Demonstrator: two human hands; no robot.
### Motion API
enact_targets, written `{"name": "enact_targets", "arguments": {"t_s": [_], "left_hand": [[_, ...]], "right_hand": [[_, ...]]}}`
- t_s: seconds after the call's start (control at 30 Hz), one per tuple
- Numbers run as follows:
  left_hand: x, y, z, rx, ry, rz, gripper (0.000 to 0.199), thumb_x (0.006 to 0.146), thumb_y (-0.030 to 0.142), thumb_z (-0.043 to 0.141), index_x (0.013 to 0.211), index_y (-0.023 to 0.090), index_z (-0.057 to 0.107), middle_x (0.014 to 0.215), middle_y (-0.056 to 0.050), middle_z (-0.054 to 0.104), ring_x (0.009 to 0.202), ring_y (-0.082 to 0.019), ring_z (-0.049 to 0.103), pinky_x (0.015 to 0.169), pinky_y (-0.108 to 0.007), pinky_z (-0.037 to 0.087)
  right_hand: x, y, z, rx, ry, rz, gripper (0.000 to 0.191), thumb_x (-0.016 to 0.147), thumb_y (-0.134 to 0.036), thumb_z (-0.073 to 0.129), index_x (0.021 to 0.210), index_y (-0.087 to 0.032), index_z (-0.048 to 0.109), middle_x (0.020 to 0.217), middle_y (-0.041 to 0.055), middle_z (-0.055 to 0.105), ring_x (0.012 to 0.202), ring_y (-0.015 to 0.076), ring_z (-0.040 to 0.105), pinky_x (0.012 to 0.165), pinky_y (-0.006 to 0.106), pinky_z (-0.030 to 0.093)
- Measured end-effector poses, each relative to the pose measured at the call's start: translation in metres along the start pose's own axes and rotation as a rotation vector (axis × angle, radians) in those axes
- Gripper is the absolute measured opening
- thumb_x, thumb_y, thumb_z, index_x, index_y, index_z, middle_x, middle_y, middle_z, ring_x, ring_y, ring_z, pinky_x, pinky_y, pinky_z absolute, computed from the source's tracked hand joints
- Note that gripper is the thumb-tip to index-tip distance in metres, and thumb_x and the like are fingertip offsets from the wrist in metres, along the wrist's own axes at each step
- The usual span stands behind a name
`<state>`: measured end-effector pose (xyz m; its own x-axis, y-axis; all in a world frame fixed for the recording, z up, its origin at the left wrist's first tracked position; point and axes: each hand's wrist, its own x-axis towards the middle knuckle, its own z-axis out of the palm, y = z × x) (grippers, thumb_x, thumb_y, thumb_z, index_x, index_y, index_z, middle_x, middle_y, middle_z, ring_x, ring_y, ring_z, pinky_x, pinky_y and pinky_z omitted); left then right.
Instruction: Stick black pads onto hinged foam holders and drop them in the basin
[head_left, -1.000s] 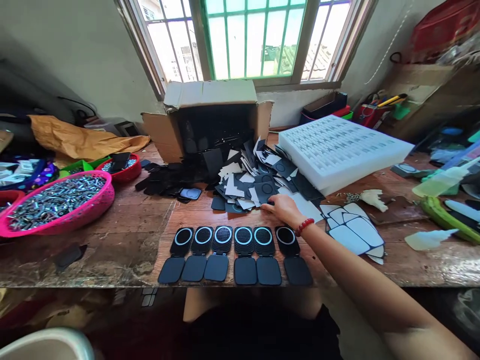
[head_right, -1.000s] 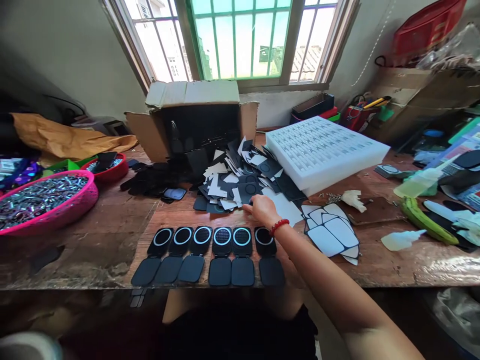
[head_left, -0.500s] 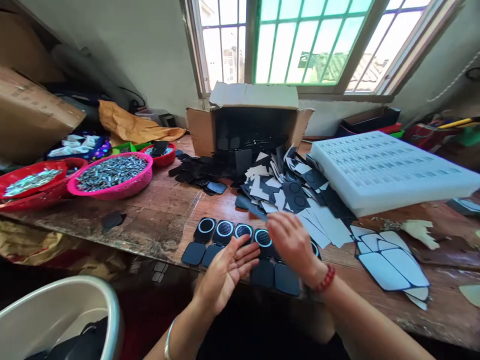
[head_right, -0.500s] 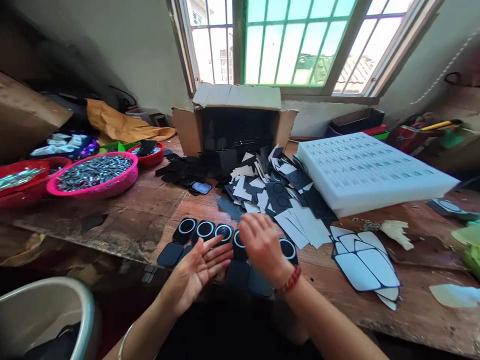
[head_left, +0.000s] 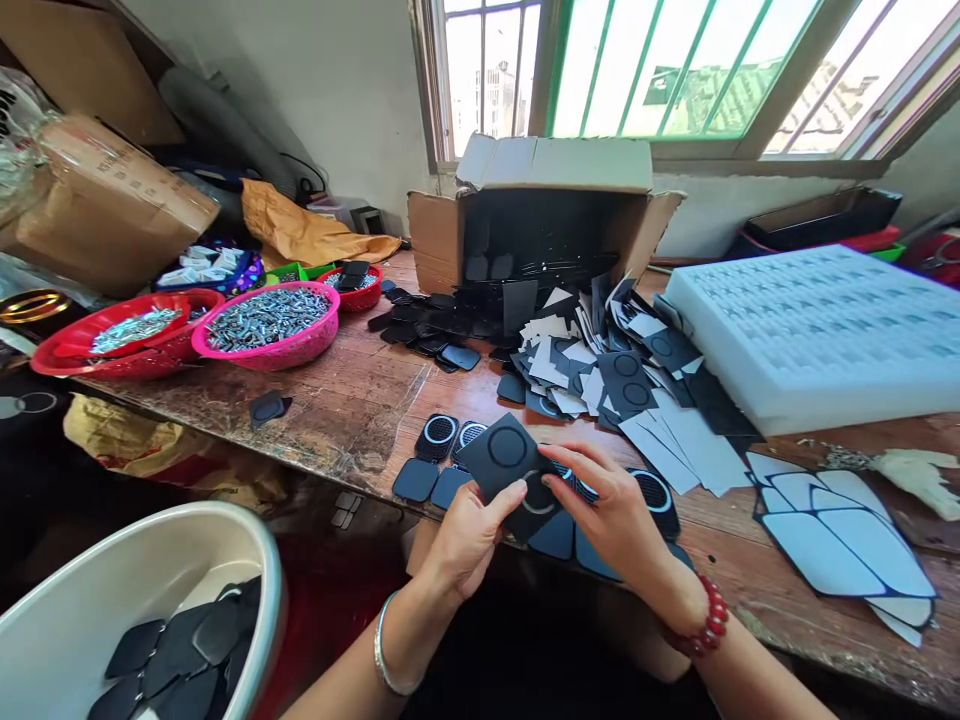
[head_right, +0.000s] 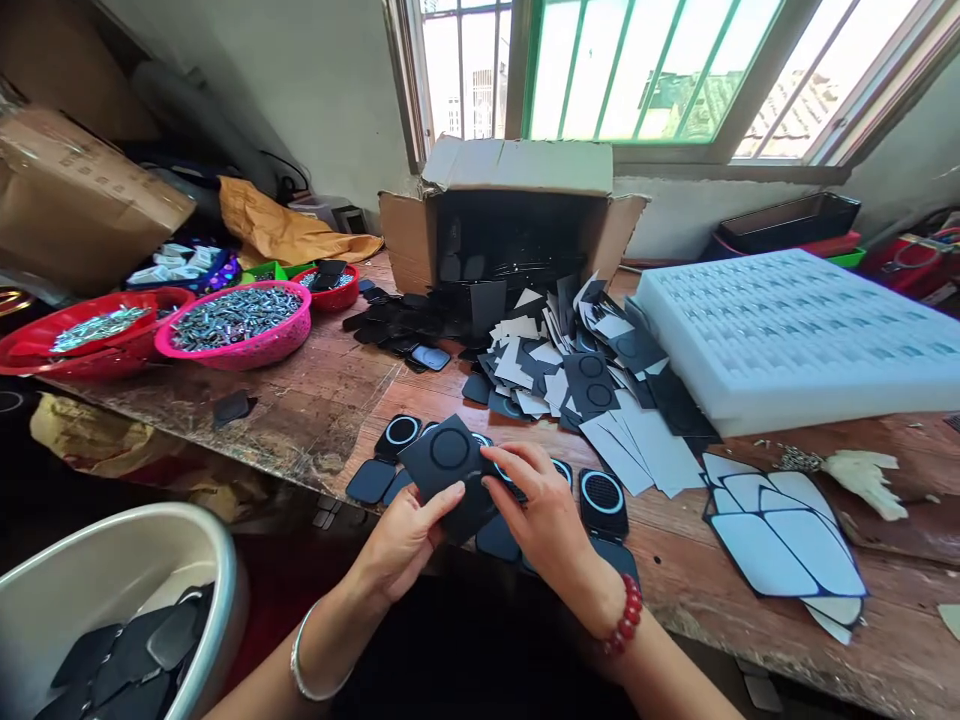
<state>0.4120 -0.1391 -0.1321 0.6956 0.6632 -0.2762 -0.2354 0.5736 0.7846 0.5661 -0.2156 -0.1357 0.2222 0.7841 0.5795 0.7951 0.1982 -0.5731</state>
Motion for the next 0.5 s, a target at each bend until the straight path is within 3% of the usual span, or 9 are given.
{"name": "enact_targets", "arguments": {"t_s": [0.27, 0.37, 0.5], "left_hand": [[-0.003, -0.003, -0.001, 0.109, -0.050, 0.053, 0.040, 0.072, 0.040, 0.083, 0.103, 0.016, 0.076, 0.100, -0.008, 0.077, 0.101, -0.026, 0.069, 0.096, -0.038, 0.051], [-0.003, -0.005, 0.001, 0.123, -0.003, 0.048, 0.040, 0.072, 0.045, 0.083, 0.098, 0.015, 0.077, 0.096, -0.008, 0.077, 0.096, -0.026, 0.069, 0.093, -0.038, 0.052], [-0.002, -0.006, 0.007, 0.107, 0.084, 0.032, 0.043, 0.066, 0.044, 0.086, 0.094, 0.013, 0.077, 0.096, -0.008, 0.077, 0.094, -0.025, 0.069, 0.094, -0.037, 0.051]], "right_hand": [[0.000, -0.006, -0.009, 0.120, -0.165, 0.164, 0.003, 0.084, -0.021, 0.067, 0.085, -0.023, 0.069, 0.085, 0.0022, 0.070, 0.078, 0.0188, 0.067, 0.068, 0.030, 0.056], [-0.004, -0.008, -0.009, 0.056, -0.133, 0.081, 0.004, 0.086, -0.018, 0.066, 0.084, -0.022, 0.067, 0.082, 0.0027, 0.068, 0.076, 0.0188, 0.064, 0.067, 0.031, 0.054], [-0.012, -0.010, -0.005, -0.104, 0.001, -0.093, 0.011, 0.089, -0.014, 0.062, 0.096, -0.022, 0.067, 0.092, 0.0063, 0.068, 0.089, 0.0222, 0.060, 0.079, 0.039, 0.054]]}}
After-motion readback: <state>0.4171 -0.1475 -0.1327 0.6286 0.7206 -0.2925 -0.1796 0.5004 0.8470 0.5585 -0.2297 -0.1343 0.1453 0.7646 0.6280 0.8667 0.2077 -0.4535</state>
